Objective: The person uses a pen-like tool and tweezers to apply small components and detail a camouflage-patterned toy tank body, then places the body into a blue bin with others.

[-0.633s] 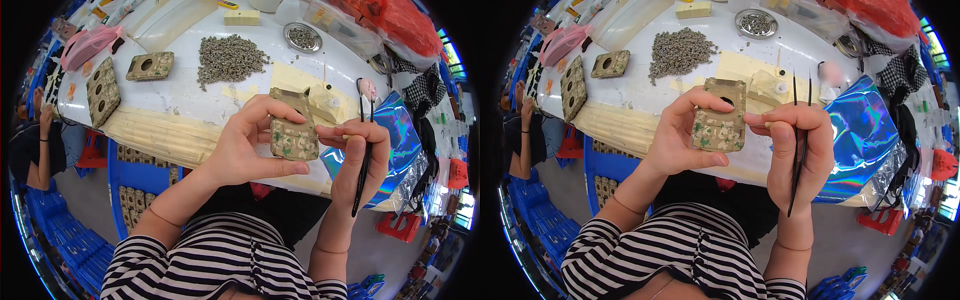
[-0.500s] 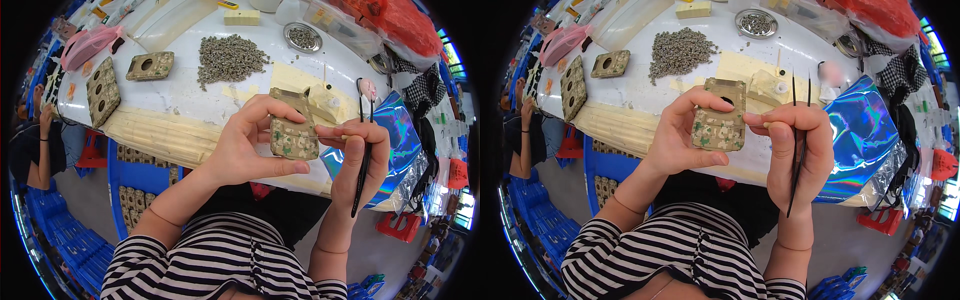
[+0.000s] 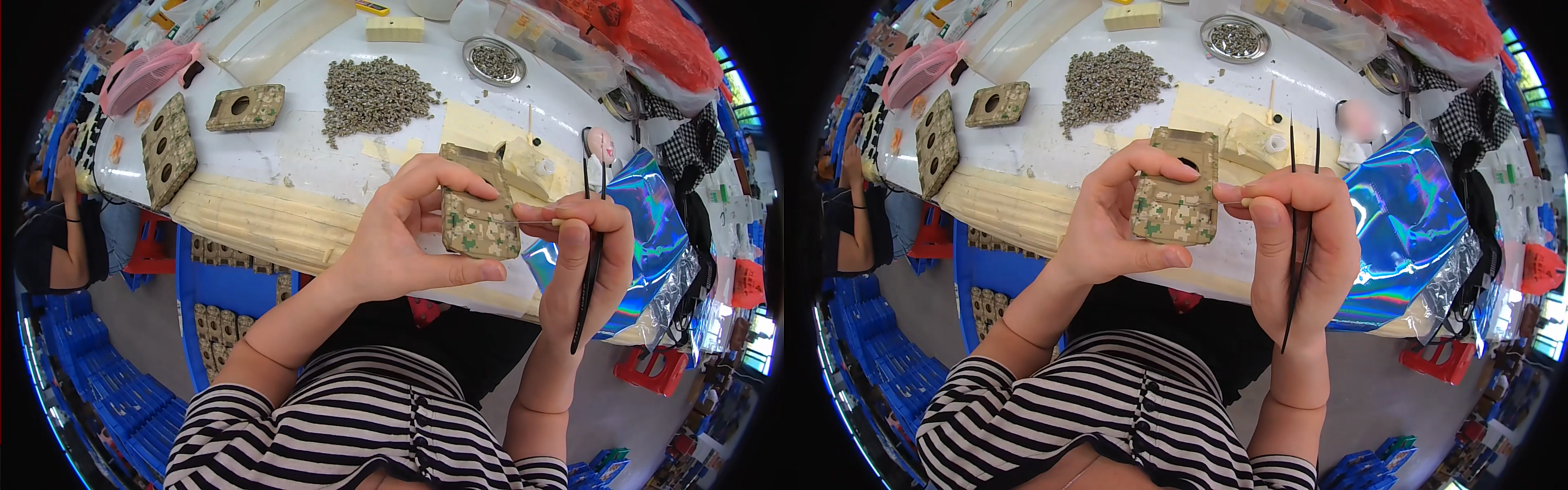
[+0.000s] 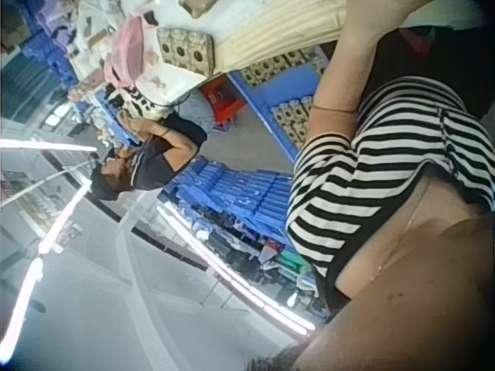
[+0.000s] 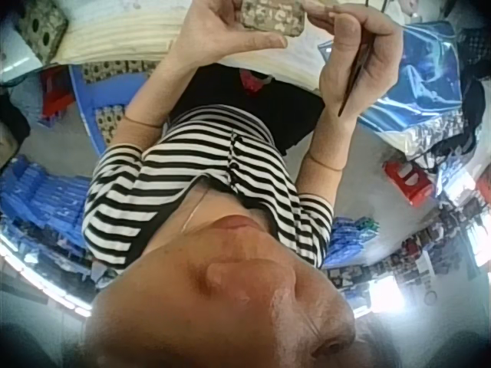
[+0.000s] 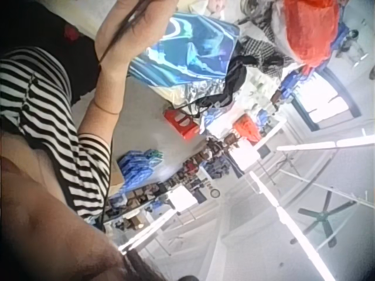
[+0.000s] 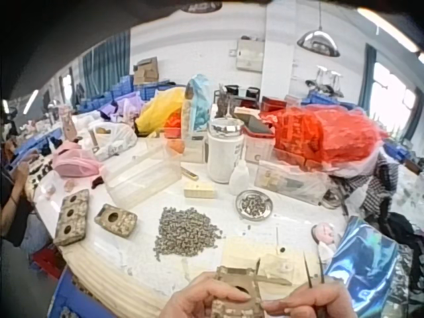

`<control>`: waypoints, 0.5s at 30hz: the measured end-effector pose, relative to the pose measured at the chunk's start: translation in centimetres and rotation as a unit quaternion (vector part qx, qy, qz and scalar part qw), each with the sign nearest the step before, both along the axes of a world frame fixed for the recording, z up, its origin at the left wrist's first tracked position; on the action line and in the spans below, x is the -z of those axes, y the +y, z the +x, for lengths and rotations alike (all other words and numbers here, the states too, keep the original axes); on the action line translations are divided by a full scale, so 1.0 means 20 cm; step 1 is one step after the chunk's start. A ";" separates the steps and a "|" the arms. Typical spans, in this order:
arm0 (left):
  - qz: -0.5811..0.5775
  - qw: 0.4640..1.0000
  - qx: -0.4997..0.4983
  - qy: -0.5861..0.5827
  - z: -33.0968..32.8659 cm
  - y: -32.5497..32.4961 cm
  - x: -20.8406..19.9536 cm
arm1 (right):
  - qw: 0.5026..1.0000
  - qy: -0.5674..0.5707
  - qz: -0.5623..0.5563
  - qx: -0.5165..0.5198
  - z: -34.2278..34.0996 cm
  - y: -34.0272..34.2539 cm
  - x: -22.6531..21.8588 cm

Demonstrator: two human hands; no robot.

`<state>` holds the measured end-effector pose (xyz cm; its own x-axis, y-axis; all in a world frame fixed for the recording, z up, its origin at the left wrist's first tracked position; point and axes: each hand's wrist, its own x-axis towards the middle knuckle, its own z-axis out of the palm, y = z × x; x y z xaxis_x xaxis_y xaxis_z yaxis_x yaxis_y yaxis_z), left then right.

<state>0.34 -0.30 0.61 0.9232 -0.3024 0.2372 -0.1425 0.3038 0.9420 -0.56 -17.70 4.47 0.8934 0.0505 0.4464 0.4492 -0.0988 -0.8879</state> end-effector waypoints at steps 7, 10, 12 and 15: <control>0.013 1.000 -0.001 -0.004 0.00 0.00 0.00 | 0.995 0.012 0.021 0.101 0.03 -0.02 -0.02; 0.033 0.999 -0.007 -0.013 0.00 0.00 -0.01 | 0.963 -0.087 -0.114 0.228 0.12 -0.07 0.00; 0.016 1.000 -0.008 -0.007 0.00 0.00 -0.01 | 0.927 -0.120 -0.238 0.264 0.15 -0.08 -0.02; -0.019 1.000 -0.010 0.001 0.00 0.00 0.01 | 0.893 -0.166 -0.324 0.265 0.20 -0.08 -0.01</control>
<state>0.42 -0.37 0.50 0.9292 -0.2748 0.2472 -0.1479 0.3367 0.9299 3.41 -19.21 4.68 0.6920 0.0036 0.7219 0.4144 -0.8208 -0.3931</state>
